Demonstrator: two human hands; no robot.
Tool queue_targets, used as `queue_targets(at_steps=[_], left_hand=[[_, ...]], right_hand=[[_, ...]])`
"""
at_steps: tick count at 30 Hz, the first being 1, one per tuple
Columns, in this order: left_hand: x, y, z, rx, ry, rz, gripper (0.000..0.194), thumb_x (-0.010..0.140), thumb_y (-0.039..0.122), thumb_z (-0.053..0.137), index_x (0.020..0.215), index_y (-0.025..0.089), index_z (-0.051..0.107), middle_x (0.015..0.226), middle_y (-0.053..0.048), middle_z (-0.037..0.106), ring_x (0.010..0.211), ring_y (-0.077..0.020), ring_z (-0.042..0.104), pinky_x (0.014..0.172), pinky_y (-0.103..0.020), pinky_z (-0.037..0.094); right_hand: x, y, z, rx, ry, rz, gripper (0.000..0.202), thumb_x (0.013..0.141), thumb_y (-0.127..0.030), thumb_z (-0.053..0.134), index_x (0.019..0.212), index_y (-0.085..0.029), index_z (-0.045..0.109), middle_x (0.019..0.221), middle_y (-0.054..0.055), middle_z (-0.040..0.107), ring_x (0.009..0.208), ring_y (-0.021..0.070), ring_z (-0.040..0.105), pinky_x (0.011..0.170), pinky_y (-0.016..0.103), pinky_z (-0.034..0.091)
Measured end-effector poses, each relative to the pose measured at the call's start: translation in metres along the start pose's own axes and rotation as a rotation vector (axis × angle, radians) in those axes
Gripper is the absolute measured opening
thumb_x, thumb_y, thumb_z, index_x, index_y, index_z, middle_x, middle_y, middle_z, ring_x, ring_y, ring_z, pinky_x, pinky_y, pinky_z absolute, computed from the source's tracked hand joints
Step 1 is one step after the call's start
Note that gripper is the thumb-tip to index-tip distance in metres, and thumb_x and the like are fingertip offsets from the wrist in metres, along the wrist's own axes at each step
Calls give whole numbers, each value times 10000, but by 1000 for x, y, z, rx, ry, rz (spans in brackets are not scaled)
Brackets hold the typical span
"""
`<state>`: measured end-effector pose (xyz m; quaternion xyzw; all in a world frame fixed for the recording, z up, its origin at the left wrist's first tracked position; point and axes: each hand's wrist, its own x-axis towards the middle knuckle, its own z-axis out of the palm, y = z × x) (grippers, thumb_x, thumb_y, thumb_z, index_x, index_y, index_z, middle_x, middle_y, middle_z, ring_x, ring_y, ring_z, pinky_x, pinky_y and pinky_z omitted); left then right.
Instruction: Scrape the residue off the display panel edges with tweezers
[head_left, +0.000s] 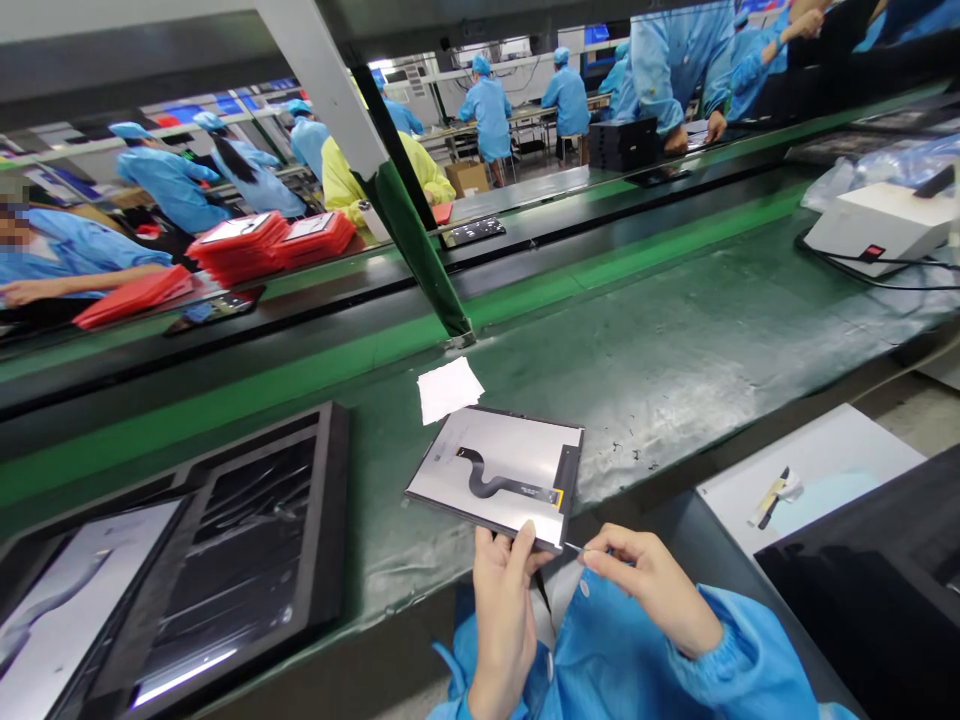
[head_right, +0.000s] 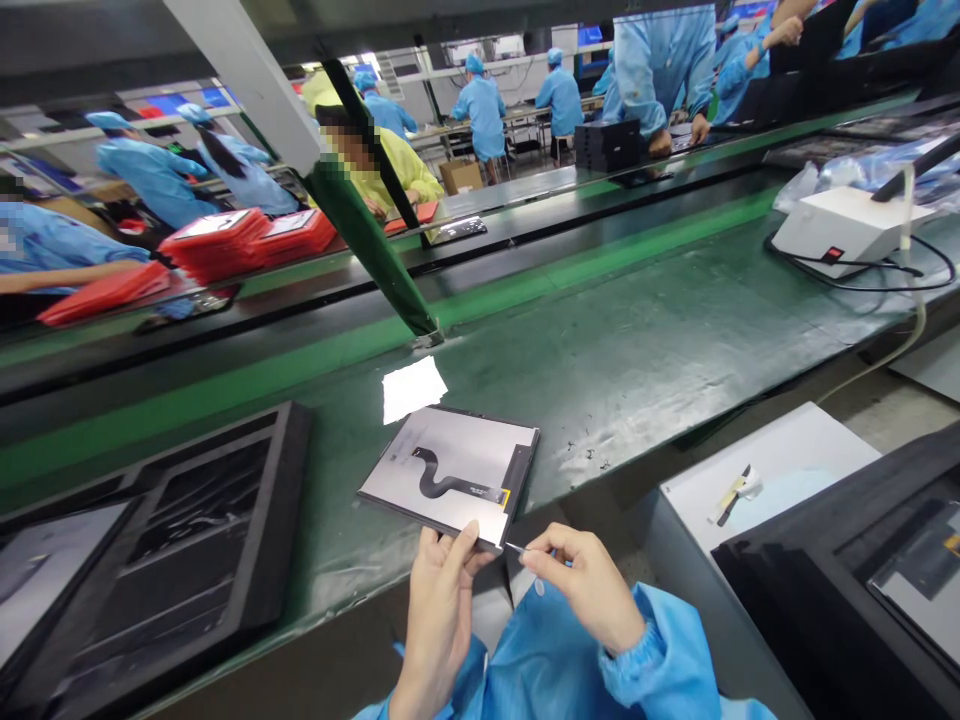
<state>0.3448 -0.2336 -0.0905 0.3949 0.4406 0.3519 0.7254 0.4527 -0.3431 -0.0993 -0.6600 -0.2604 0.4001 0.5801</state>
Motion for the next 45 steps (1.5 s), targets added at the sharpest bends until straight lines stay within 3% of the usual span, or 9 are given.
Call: queue_targets(at_steps=[3, 6, 10, 12, 14, 20, 32, 39, 45], left_hand=[[1, 1, 1, 0, 0, 2, 644, 620, 367, 890, 1163, 236, 568, 1057, -47, 705, 800, -191, 695, 594, -255, 559], [1, 0, 0, -1, 2, 2, 638, 619, 360, 892, 1151, 229, 565, 1057, -51, 706, 801, -192, 697, 592, -254, 561], [2, -2, -2, 1, 1, 1, 622, 650, 366, 879, 1161, 226, 554, 1053, -51, 707, 786, -177, 688, 598, -248, 568], [2, -2, -2, 4, -8, 0, 610, 667, 365, 871, 1167, 227, 550, 1058, -52, 705, 804, -178, 689, 608, -246, 571], [2, -3, -3, 5, -14, -2, 599, 676, 362, 867, 1167, 229, 551, 1060, -49, 704, 812, -177, 690, 613, -243, 570], [2, -2, -3, 8, -6, -4, 548, 667, 369, 867, 1102, 220, 568, 1052, -58, 708, 828, -195, 698, 622, -263, 571], [2, -3, -3, 20, -8, 9, 457, 692, 350, 860, 996, 219, 544, 964, -20, 690, 813, -179, 687, 617, -249, 574], [0, -1, -2, 17, -2, -2, 547, 668, 347, 870, 1098, 217, 558, 956, -25, 698, 771, -167, 681, 606, -242, 570], [2, -2, -1, 13, 13, 7, 537, 636, 350, 883, 1030, 208, 548, 934, -24, 698, 778, -179, 685, 591, -249, 576]], right_hand=[[4, 2, 0, 223, -64, 147, 358, 731, -535, 766, 649, -188, 734, 489, -45, 517, 450, 88, 326, 455, 227, 234], [4, 4, 0, 260, -72, 180, 382, 709, -556, 779, 671, -177, 748, 485, -52, 493, 446, 78, 306, 447, 218, 210], [-1, 5, -1, 32, 25, -15, 285, 779, -475, 725, 692, -205, 758, 610, -13, 585, 559, 135, 488, 524, 243, 360], [-5, 5, 0, -135, 107, -134, 200, 824, -413, 690, 813, -237, 785, 706, 2, 640, 648, 171, 577, 579, 260, 415], [-10, 4, 1, -261, 166, -213, 179, 871, -384, 653, 908, -258, 776, 741, -1, 659, 653, 177, 607, 588, 265, 439], [-16, -2, 4, -465, 208, -390, 239, 983, -383, 546, 867, -256, 714, 771, 0, 691, 617, 161, 628, 581, 257, 470], [-17, 1, 7, -713, 279, -560, 272, 1050, -313, 445, 911, -232, 664, 866, 18, 718, 738, 163, 692, 636, 252, 481], [-18, 3, 11, -806, 293, -584, 297, 1050, -240, 434, 820, -215, 620, 814, 24, 696, 675, 165, 638, 606, 268, 418], [-19, 5, 12, -646, 282, -510, 308, 1045, -277, 428, 831, -208, 639, 798, 19, 676, 688, 155, 640, 624, 254, 417]])
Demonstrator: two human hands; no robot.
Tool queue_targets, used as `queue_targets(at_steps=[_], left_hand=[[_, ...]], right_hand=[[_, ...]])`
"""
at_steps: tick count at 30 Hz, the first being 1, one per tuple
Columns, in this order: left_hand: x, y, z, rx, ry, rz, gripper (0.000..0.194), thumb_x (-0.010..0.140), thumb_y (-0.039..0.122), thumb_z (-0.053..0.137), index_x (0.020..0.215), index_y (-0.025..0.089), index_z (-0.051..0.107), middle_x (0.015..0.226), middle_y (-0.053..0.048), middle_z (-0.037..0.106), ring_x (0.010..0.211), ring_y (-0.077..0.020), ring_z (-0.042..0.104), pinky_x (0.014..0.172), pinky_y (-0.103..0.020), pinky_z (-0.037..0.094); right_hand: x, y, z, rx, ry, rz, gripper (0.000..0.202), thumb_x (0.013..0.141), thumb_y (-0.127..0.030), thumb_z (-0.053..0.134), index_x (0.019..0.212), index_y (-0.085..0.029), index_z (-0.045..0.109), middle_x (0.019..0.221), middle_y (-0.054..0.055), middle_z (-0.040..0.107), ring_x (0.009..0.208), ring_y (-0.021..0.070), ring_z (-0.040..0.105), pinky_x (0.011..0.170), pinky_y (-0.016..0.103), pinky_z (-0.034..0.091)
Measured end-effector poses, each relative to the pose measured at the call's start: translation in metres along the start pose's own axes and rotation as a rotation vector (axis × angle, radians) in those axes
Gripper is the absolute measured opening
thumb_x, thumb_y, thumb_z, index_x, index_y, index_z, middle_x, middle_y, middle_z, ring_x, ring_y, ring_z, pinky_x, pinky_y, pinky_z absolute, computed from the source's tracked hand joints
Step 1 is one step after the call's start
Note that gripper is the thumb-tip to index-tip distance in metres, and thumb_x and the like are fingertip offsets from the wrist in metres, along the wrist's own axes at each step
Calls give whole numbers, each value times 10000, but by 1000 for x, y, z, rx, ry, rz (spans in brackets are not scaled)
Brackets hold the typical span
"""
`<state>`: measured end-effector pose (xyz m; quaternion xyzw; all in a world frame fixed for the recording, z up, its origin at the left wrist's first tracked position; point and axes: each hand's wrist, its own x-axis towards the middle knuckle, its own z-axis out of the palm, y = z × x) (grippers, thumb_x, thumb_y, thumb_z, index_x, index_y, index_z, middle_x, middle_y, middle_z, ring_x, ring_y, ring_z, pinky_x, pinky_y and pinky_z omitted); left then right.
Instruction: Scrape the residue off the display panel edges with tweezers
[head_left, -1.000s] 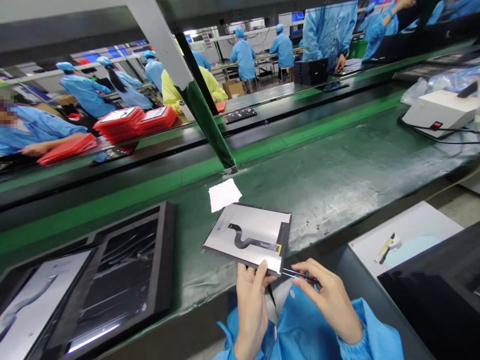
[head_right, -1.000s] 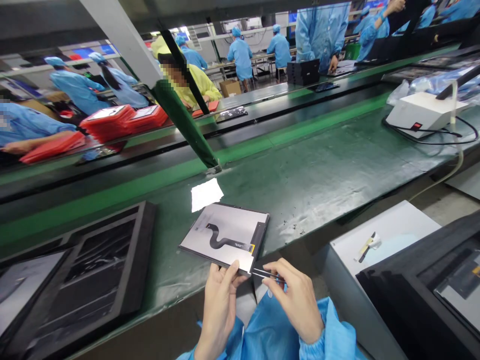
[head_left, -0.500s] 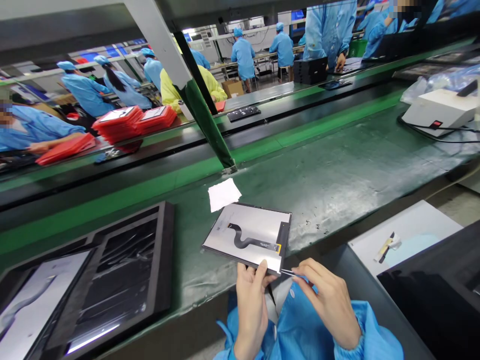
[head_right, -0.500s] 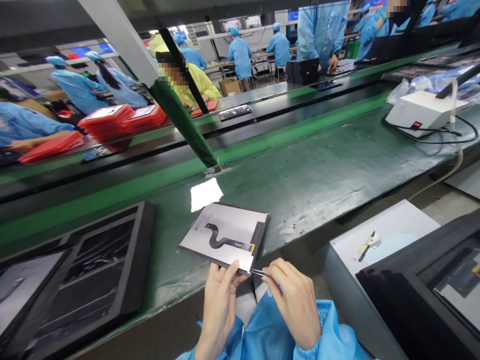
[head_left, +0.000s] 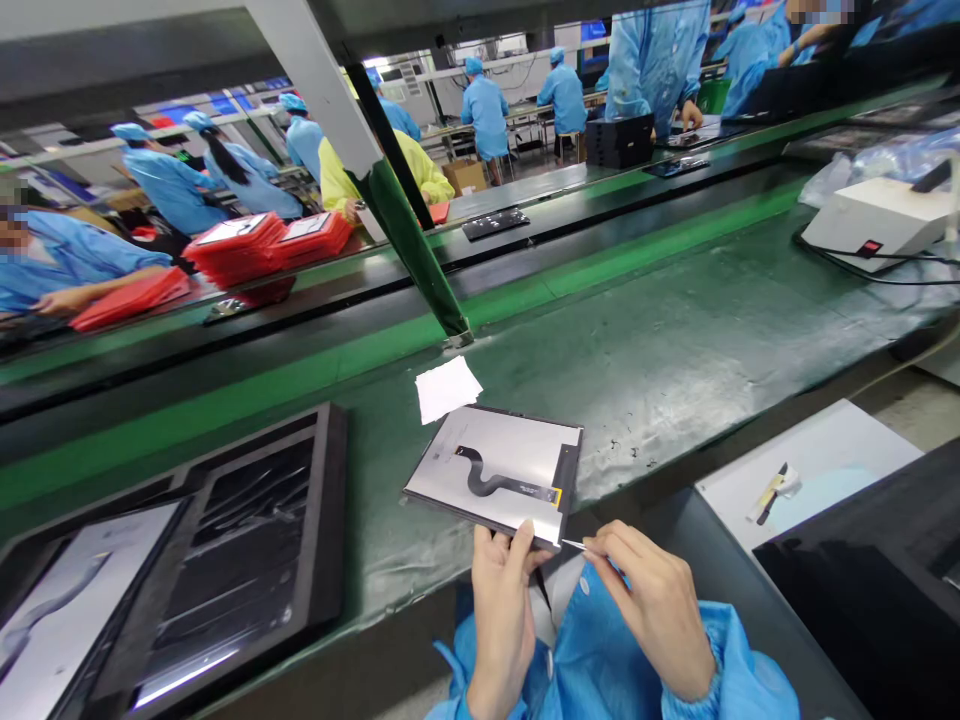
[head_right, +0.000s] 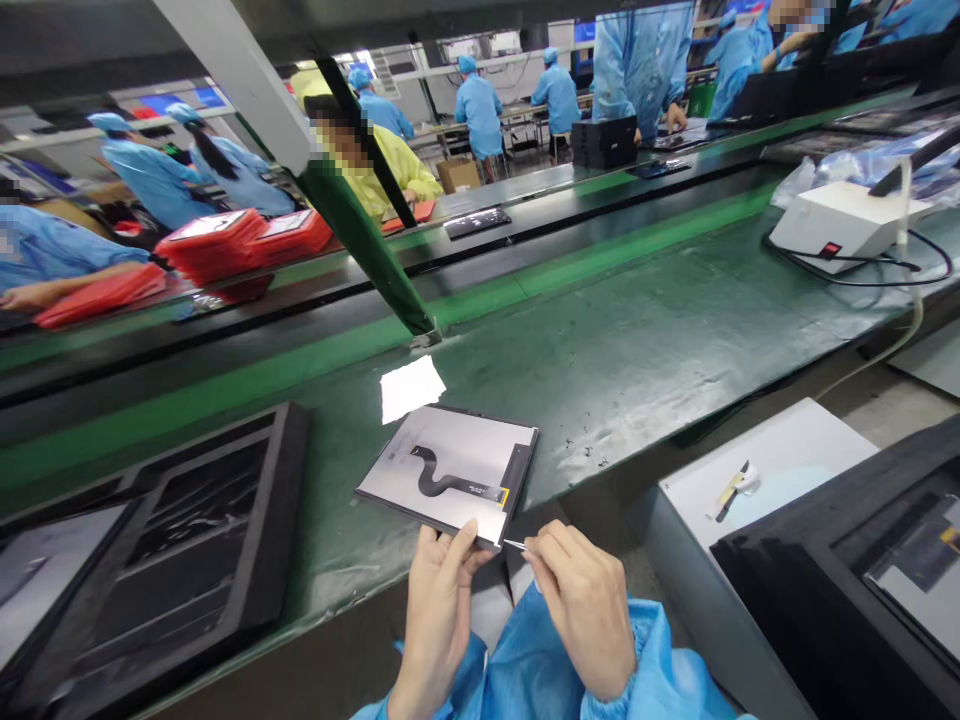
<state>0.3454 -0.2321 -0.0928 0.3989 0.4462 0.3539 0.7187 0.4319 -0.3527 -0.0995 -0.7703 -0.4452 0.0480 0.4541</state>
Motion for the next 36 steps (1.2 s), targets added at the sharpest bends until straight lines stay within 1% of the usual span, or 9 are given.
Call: queue_targets(at_steps=[4, 9, 14, 22, 25, 28, 32, 34, 36], left_hand=[[0, -1, -1, 4, -12, 2, 515, 647, 371, 878, 992, 209, 532, 953, -34, 704, 801, -190, 698, 609, -258, 583], [1, -3, -3, 14, -17, 9, 514, 649, 407, 882, 956, 202, 523, 1013, -58, 708, 833, -197, 705, 619, -259, 585], [1, -3, -3, 19, -21, 10, 531, 650, 415, 882, 970, 202, 516, 1011, -56, 707, 813, -183, 694, 614, -253, 583], [3, -3, -3, 25, -18, 4, 533, 632, 405, 884, 941, 210, 495, 909, -22, 699, 781, -185, 688, 615, -268, 588], [2, -3, -2, 21, -13, 2, 528, 637, 388, 881, 965, 207, 509, 955, -40, 711, 781, -181, 690, 615, -266, 583], [2, -2, -2, 17, -21, -4, 492, 656, 386, 869, 946, 201, 517, 938, -41, 718, 763, -176, 695, 622, -267, 580], [1, -1, -3, 3, -36, -25, 497, 681, 373, 858, 1023, 202, 541, 994, -52, 718, 784, -175, 698, 622, -256, 573], [1, -1, -3, -3, -39, -27, 531, 686, 361, 858, 1086, 209, 545, 1024, -51, 711, 808, -175, 692, 625, -252, 575], [1, 0, -3, -9, -39, -20, 538, 685, 357, 861, 1098, 212, 549, 1028, -47, 704, 827, -176, 687, 629, -250, 577]], right_hand=[[7, 6, -1, 312, -166, 343, 297, 940, -406, 558, 743, -207, 658, 697, 2, 647, 632, 156, 590, 589, 260, 403], [20, 16, 2, 746, -375, 728, 414, 709, -577, 742, 649, -184, 622, 540, -33, 551, 470, 90, 386, 471, 244, 275], [25, 19, 1, 950, -484, 863, 502, 580, -611, 838, 644, -165, 617, 518, -63, 515, 406, 32, 293, 422, 228, 146], [27, 19, -1, 1064, -604, 952, 585, 544, -662, 841, 725, -147, 631, 573, -76, 484, 407, -1, 209, 413, 209, 66], [27, 20, 0, 1081, -595, 961, 600, 529, -672, 844, 731, -151, 625, 580, -80, 469, 421, 3, 204, 418, 205, 75], [23, 19, 0, 1011, -494, 884, 549, 609, -665, 808, 718, -164, 612, 584, -70, 482, 440, 27, 266, 427, 205, 148], [14, 13, -5, 604, -264, 528, 340, 824, -529, 687, 809, -190, 690, 668, -10, 613, 582, 128, 516, 555, 250, 378], [10, 8, -7, 403, -172, 343, 234, 906, -425, 622, 864, -214, 714, 761, 4, 661, 674, 156, 590, 617, 259, 422], [7, 3, -8, 261, -105, 194, 226, 967, -377, 562, 883, -224, 707, 805, 2, 673, 674, 148, 618, 619, 247, 442]])
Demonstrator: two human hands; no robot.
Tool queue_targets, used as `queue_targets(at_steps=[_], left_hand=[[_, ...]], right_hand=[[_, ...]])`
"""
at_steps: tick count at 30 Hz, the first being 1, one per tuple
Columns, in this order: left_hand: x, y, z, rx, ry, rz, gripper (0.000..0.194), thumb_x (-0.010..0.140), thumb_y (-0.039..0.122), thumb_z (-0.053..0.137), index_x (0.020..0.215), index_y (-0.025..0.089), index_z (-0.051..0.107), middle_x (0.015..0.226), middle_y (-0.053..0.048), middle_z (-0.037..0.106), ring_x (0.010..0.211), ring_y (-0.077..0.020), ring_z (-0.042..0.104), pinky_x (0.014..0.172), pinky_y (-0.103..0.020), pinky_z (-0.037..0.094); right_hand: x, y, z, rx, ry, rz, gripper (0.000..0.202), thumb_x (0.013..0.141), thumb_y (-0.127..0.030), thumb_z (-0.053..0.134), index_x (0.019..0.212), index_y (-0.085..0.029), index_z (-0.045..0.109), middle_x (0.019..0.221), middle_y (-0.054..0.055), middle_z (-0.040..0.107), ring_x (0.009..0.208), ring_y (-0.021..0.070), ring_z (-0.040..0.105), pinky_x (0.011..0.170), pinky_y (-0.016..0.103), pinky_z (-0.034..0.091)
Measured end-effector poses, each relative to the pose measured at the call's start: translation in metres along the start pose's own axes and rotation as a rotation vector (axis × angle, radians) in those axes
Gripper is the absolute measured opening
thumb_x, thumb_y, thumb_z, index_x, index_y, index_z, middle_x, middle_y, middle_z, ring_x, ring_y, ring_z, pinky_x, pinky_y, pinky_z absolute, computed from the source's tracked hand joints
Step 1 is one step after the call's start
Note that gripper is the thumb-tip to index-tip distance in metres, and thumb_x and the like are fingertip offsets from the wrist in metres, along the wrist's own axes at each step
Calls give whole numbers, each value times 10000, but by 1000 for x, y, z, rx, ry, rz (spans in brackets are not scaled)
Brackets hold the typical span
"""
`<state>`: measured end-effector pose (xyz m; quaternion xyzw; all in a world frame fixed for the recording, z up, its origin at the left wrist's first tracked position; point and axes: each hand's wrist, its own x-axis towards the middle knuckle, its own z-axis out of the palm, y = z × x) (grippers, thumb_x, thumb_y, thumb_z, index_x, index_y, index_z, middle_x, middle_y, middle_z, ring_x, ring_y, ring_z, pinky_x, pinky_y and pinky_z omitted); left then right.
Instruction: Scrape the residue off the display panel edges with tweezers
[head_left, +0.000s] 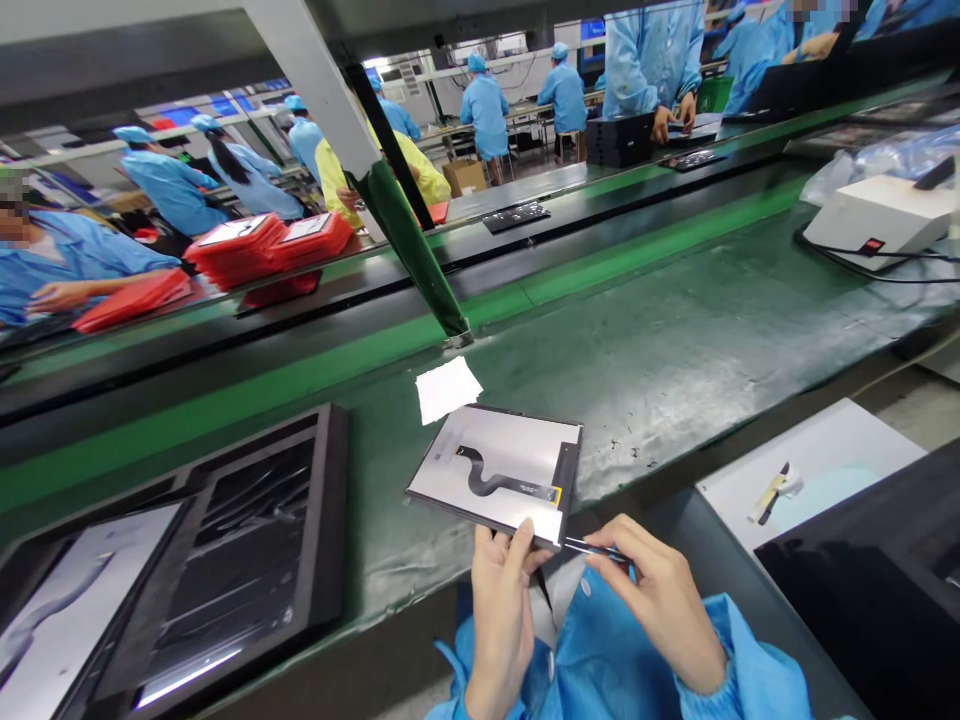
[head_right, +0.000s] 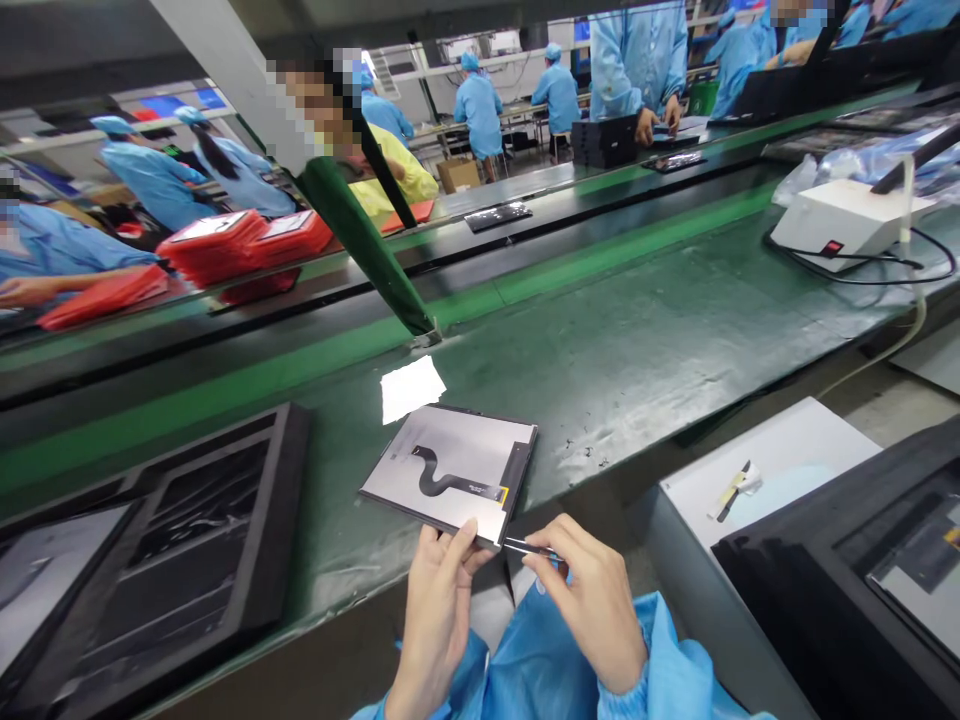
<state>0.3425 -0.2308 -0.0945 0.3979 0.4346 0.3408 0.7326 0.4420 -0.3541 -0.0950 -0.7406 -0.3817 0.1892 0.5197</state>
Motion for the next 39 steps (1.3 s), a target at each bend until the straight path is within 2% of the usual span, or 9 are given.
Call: queue_targets(at_steps=[3, 7, 16, 20, 26, 30, 33, 36, 39], left_hand=[[-1, 0, 0, -7, -1, 3, 511, 683, 349, 865, 1068, 210, 560, 1019, -42, 699, 846, -184, 693, 637, -253, 580], [-1, 1, 0, -12, 9, 0, 485, 662, 347, 877, 1005, 206, 564, 979, -30, 701, 824, -185, 695, 624, -256, 580], [-2, 1, 1, -9, 12, -1, 461, 667, 333, 873, 978, 218, 552, 925, -3, 689, 810, -177, 689, 619, -250, 573], [-2, 2, 1, 0, 5, -5, 509, 675, 347, 865, 1058, 224, 553, 1000, -26, 703, 818, -174, 686, 623, -251, 572], [-2, 2, 2, -4, 22, 1, 559, 623, 346, 891, 1053, 224, 556, 911, 5, 681, 794, -178, 672, 588, -247, 568], [-1, 1, 1, 2, 26, 10, 526, 628, 359, 893, 995, 216, 545, 895, 5, 675, 771, -171, 662, 589, -251, 572], [-2, 1, 2, 7, 23, 18, 529, 633, 361, 893, 1002, 219, 541, 908, -1, 676, 782, -177, 669, 587, -250, 569], [-2, 2, 3, 8, 17, 22, 538, 638, 360, 891, 1024, 223, 542, 958, -13, 684, 790, -176, 673, 596, -253, 571], [-2, 2, 3, 14, 18, 19, 508, 628, 379, 894, 955, 214, 541, 947, -21, 692, 775, -180, 677, 589, -255, 563]], right_hand=[[-2, -3, 3, -159, 72, -144, 286, 1025, -382, 485, 895, -221, 682, 825, 8, 682, 641, 137, 641, 603, 233, 464], [-2, -3, 6, -272, 116, -238, 334, 1058, -372, 416, 902, -217, 667, 846, 24, 705, 704, 150, 686, 621, 228, 485], [-4, -5, 7, -378, 84, -235, 317, 1064, -292, 394, 908, -222, 660, 861, 48, 714, 728, 176, 676, 651, 270, 456], [-5, -8, 9, -533, 117, -302, 330, 1066, -227, 384, 842, -214, 626, 819, 38, 704, 661, 168, 612, 622, 288, 380], [-7, -9, 14, -634, 165, -363, 337, 1058, -166, 382, 801, -199, 597, 756, 27, 671, 612, 163, 546, 608, 305, 321], [-6, -6, 13, -447, 79, -222, 341, 1049, -208, 400, 776, -203, 605, 737, 27, 645, 644, 164, 599, 609, 291, 348], [1, -2, 9, -145, -55, 51, 265, 996, -307, 510, 783, -217, 640, 756, 23, 671, 674, 170, 627, 623, 280, 381], [12, 3, 5, 198, -190, 379, 281, 874, -417, 646, 686, -209, 626, 597, -7, 611, 538, 138, 523, 548, 268, 352], [22, 9, 4, 555, -296, 598, 400, 705, -529, 781, 618, -190, 586, 508, -49, 526, 426, 70, 359, 448, 239, 233]])
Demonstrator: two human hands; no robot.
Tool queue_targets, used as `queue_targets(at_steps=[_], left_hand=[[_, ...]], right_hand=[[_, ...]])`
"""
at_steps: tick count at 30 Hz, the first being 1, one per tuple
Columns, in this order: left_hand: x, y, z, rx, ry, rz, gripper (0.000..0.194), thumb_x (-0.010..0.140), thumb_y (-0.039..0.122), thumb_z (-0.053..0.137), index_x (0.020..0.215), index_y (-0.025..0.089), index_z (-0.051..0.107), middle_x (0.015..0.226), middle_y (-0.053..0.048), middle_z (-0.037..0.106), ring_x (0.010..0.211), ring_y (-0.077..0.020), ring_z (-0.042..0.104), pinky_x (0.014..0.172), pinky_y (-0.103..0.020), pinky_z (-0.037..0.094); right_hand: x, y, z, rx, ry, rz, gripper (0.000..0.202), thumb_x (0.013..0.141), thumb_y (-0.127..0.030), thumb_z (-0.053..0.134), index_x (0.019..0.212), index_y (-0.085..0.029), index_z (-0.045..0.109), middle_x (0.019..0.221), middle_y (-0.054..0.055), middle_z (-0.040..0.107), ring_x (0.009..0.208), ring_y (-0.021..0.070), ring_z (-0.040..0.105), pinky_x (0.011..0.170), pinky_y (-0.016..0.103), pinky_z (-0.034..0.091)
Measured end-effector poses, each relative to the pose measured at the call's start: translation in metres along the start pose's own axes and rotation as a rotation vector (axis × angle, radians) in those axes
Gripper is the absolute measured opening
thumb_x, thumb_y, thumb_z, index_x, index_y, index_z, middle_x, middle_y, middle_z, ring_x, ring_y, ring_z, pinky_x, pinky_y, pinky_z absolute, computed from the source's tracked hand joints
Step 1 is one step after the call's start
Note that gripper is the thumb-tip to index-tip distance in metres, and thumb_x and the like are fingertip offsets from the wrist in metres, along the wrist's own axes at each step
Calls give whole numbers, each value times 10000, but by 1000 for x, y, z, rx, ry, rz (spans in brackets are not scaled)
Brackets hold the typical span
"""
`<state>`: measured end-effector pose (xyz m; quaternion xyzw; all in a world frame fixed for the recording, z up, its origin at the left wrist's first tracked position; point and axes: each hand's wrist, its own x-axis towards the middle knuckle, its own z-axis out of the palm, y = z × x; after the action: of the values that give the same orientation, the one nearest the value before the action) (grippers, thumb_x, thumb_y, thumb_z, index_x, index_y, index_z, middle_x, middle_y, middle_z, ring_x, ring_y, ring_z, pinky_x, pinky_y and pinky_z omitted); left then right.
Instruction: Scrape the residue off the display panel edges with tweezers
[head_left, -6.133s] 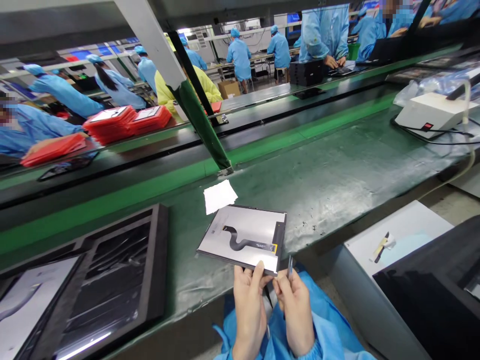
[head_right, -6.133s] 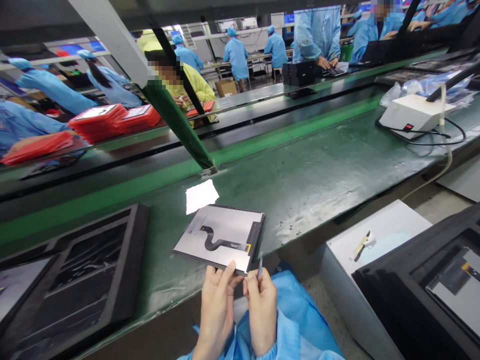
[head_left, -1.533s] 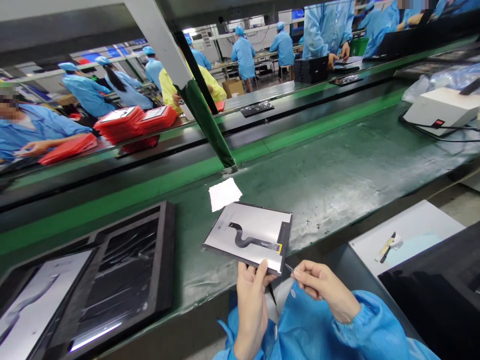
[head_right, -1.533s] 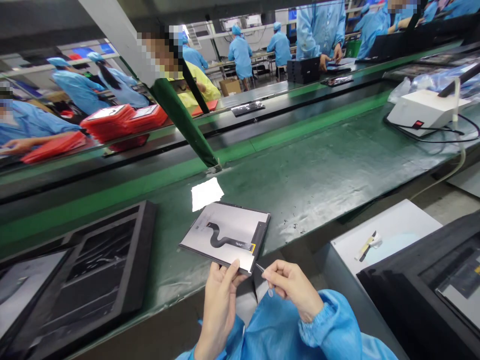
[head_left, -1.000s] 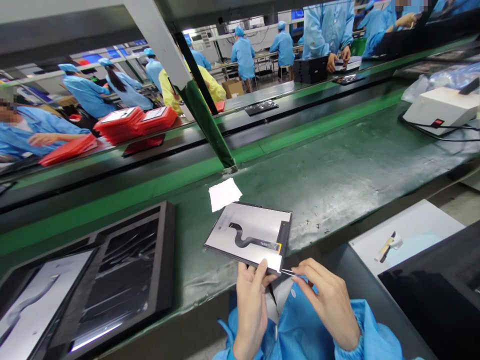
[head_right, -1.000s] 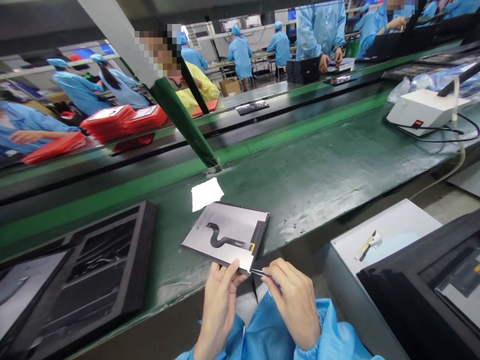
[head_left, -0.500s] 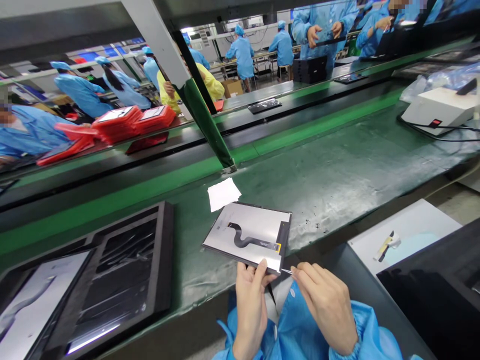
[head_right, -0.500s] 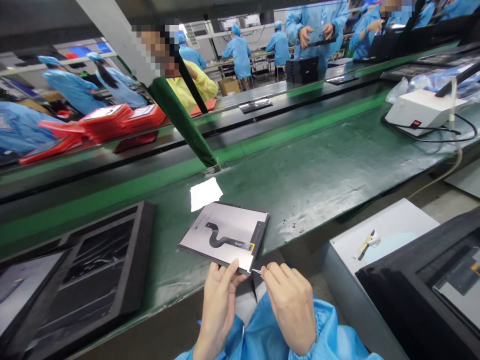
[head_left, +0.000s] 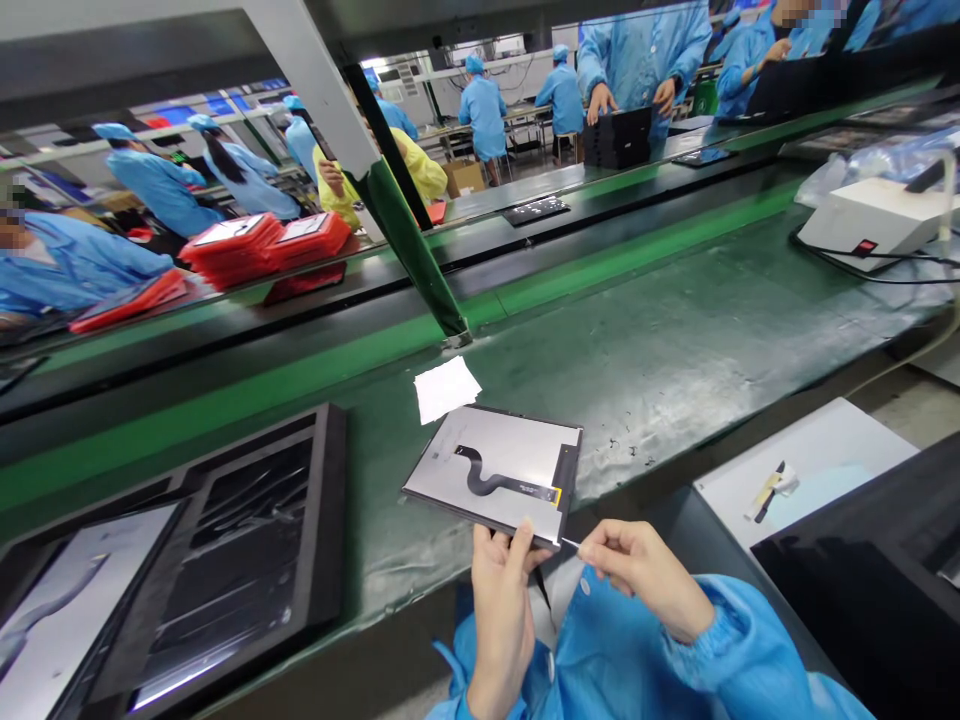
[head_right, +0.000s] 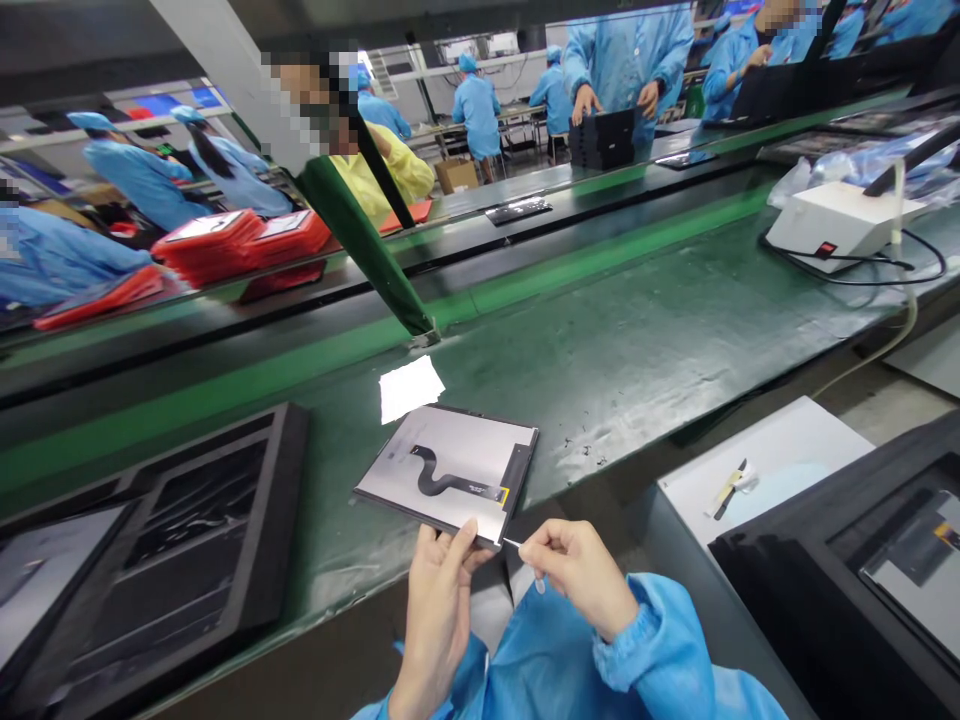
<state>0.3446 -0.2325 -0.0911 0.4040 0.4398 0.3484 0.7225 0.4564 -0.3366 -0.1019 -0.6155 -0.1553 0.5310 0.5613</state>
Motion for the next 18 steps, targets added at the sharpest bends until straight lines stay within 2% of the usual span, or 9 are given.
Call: queue_targets(at_steps=[2, 4, 9, 18], left_hand=[[1, -1, 0, 4, 4, -4, 510, 612, 392, 899, 919, 212, 534, 925, -24, 697, 763, -186, 680, 574, -253, 554], [2, -1, -1, 8, 5, -5, 515, 606, 398, 900, 910, 212, 529, 916, -23, 699, 753, -186, 680, 569, -254, 552], [2, -2, -2, 8, 6, -2, 549, 613, 395, 896, 984, 223, 528, 924, -11, 698, 761, -179, 675, 591, -264, 569], [1, -1, -1, 8, 3, -6, 525, 635, 375, 881, 1000, 218, 539, 914, -8, 702, 728, -165, 678, 601, -260, 569]], right_hand=[[3, -1, -2, 124, -73, 77, 471, 603, -579, 837, 625, -174, 596, 507, -62, 512, 399, 39, 300, 421, 229, 159], [4, -1, -3, 168, -122, 131, 516, 562, -609, 849, 669, -157, 625, 522, -68, 509, 389, 20, 271, 410, 221, 108], [2, -2, -5, 247, -211, 228, 550, 565, -620, 849, 732, -145, 627, 559, -82, 482, 389, -7, 212, 405, 209, 30], [3, 3, -3, 361, -286, 282, 558, 583, -598, 865, 751, -137, 600, 564, -96, 419, 411, -8, 173, 403, 210, 0]])
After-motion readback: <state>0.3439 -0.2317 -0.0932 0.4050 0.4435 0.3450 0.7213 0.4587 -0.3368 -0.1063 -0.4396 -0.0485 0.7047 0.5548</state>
